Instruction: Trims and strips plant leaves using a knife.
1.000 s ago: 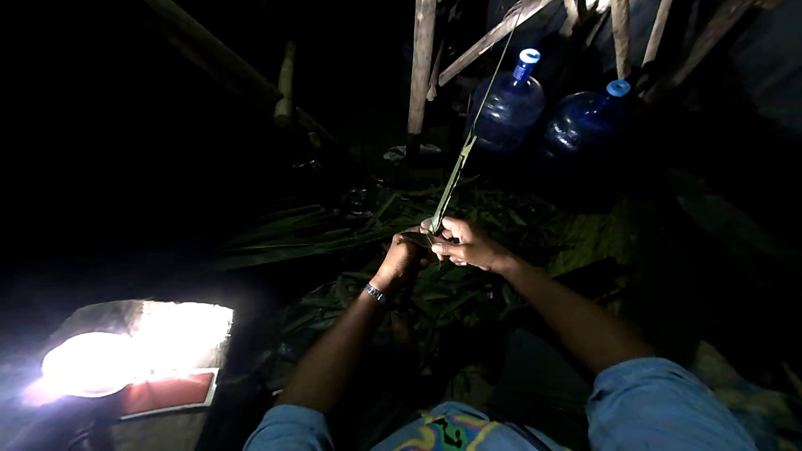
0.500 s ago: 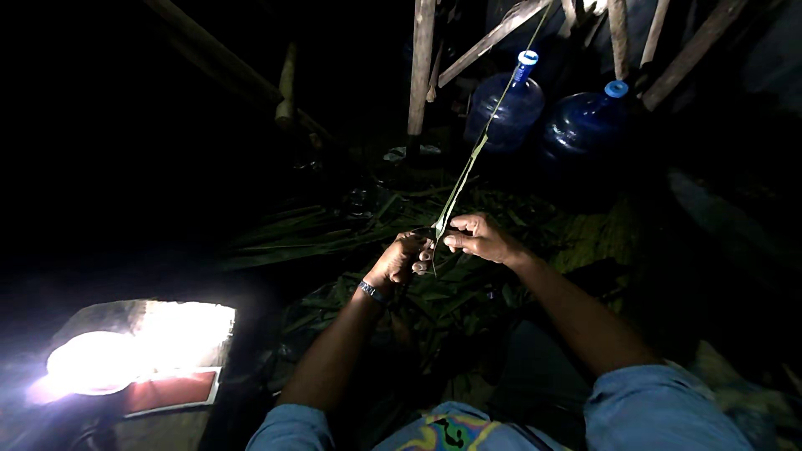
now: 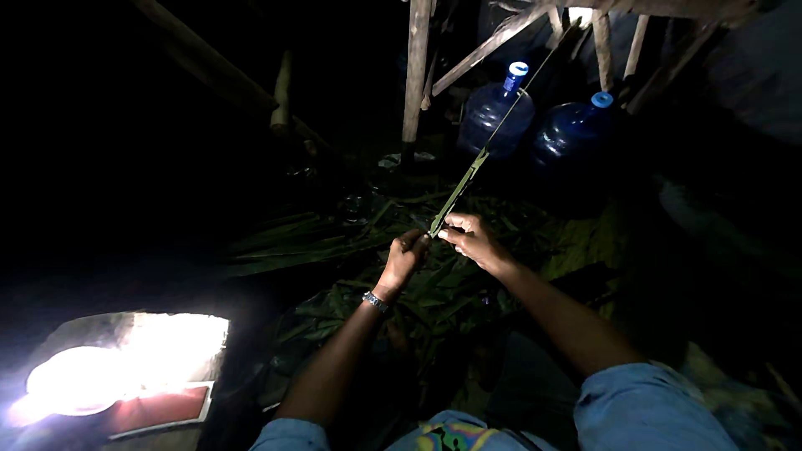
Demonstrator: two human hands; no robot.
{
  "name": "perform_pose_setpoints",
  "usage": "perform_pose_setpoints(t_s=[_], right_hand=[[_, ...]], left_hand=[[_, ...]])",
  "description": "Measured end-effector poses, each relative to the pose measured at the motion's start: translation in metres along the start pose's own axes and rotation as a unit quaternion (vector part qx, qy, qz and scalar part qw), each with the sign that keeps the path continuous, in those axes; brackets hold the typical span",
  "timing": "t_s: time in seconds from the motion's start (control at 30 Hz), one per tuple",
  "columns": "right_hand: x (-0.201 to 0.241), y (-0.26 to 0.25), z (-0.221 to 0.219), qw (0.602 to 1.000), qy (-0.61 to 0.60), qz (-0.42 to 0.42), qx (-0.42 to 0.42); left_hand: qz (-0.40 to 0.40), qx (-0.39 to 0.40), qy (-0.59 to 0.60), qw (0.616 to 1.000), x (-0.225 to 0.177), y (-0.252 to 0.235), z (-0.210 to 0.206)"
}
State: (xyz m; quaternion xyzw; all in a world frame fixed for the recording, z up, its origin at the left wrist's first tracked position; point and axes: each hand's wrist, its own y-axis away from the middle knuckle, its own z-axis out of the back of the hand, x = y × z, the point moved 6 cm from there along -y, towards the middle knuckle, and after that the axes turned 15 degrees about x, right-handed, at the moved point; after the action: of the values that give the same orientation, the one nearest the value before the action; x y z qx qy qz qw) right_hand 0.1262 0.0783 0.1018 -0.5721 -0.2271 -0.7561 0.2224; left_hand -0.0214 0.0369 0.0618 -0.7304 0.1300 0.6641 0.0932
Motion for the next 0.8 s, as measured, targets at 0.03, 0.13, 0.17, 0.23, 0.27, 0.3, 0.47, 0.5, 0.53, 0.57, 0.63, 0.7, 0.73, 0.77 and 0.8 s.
perform_pose_setpoints(t_s=[0.03,0.13,0.17,0.23,0.27,0.3,0.47,0.5,0.53,0.57,0.63,0.7,0.73,0.77,0.8], right_hand=[[0.001,0.0,0.0,1.0,0.003,0.001,-0.008],[0.005,0.001,0.0,0.999,0.035,0.018,-0.028],[0.006,0.0,0.0,0.998,0.048,0.03,-0.035],[0.007,0.001,0.002,0.996,0.056,0.041,-0.048],[0.007,0.001,0.005,0.996,0.05,0.04,-0.055],[0.005,0.0,0.01,0.997,0.034,0.038,-0.061],[0.004,0.004,0.042,0.989,-0.094,0.035,-0.113],[0.004,0.006,0.048,0.986,-0.104,0.037,-0.125],[0.006,0.009,0.054,0.984,-0.105,0.042,-0.137],[0.007,0.011,0.061,0.982,-0.106,0.046,-0.149],[0.004,0.017,0.076,0.975,-0.11,0.06,-0.184],[-0.001,0.02,0.089,0.963,-0.126,0.077,-0.225],[-0.003,0.022,0.096,0.957,-0.126,0.081,-0.248],[-0.005,0.025,0.103,0.951,-0.126,0.08,-0.272],[-0.005,0.028,0.11,0.941,-0.135,0.08,-0.3]], left_hand=[[0.002,0.0,-0.003,1.0,-0.001,0.0,0.0],[0.012,-0.004,0.024,1.0,-0.003,0.001,-0.001],[0.018,-0.003,0.038,0.999,-0.003,0.001,-0.001],[0.032,0.005,0.063,0.998,-0.003,0.003,-0.003],[0.036,0.008,0.068,0.997,-0.002,0.004,-0.003],[0.039,0.012,0.069,0.997,-0.001,0.004,-0.003],[0.024,0.034,0.046,0.998,-0.001,0.002,-0.005],[0.024,0.039,0.042,0.998,0.0,0.002,-0.005],[0.025,0.044,0.037,0.998,0.0,0.001,-0.005],[0.027,0.05,0.033,0.998,0.001,0.001,-0.005],[0.033,0.056,0.022,0.998,0.005,0.001,-0.005],[0.041,0.06,0.0,0.997,0.008,0.001,-0.005],[0.044,0.061,-0.013,0.997,0.009,0.001,-0.004],[0.048,0.06,-0.021,0.997,0.01,0.001,-0.004],[0.054,0.057,-0.027,0.997,0.012,0.001,-0.003]])
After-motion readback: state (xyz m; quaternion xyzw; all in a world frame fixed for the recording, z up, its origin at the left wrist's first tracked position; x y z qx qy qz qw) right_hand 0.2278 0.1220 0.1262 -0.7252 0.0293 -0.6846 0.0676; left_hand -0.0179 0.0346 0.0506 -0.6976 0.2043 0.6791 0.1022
